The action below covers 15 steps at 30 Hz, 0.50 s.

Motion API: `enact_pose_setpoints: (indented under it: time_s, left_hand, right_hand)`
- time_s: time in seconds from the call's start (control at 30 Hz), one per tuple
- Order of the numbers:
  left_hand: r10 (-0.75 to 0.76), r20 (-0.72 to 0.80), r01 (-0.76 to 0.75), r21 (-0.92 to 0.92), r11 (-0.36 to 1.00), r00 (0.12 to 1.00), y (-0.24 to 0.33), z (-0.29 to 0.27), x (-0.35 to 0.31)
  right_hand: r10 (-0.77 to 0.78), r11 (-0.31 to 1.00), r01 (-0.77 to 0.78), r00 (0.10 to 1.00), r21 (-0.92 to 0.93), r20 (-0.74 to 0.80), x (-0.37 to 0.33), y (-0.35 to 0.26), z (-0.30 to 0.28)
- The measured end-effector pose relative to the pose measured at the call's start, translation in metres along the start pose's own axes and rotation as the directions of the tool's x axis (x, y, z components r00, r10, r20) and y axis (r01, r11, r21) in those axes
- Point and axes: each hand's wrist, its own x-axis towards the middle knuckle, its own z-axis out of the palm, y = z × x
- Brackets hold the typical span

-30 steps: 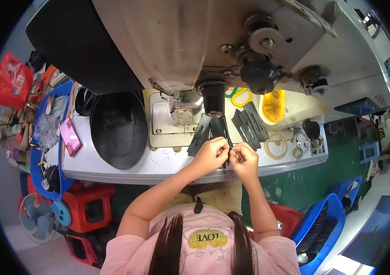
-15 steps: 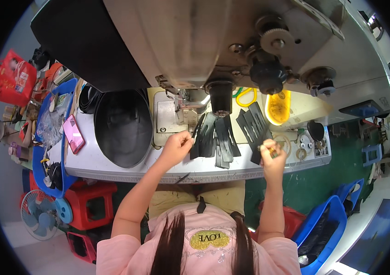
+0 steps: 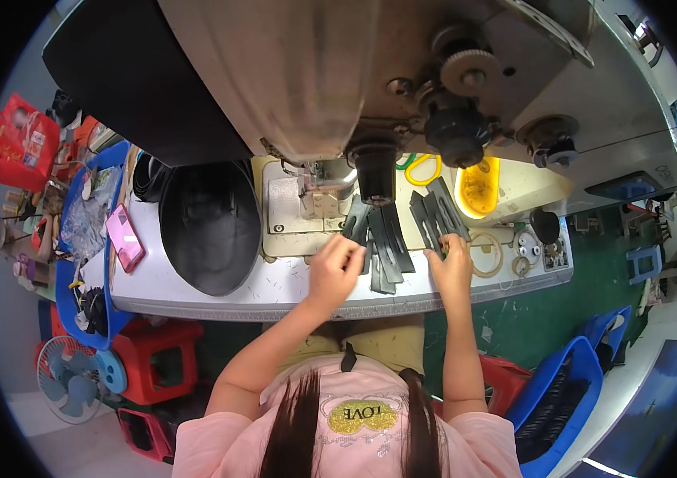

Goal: The person sews black leather-like bags using an industrial sewing machine. They attach a strap to the bag, stitch it in place, and then trim the excess strap with scissors. The person repeats this process for multiple bags.

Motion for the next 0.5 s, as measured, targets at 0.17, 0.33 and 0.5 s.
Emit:
enact_pose_setpoints:
  time_s: [0.17,0.33,0.5]
  left_hand:
    - [-0.067,0.273,0.122,-0.189,0.974,0.960,0.020,0.033,-0.008]
    - [-0.305,0.417,0.504,-0.539,0.676,0.856,0.013,0.060,0.004]
    - [-0.325,0.408,0.512,-0.532,0.675,0.853,0.010,0.052,0.010]
  right_hand:
    - [0.000,0.981,0.007,0.999,0.192,-0.035,0.000,-0.006,0.000]
    - [-0.168,0.939,0.202,0.976,0.279,-0.139,-0.020,-0.033,0.003]
    - [-0.265,0.871,0.298,0.954,0.391,-0.138,-0.023,-0.038,0.001]
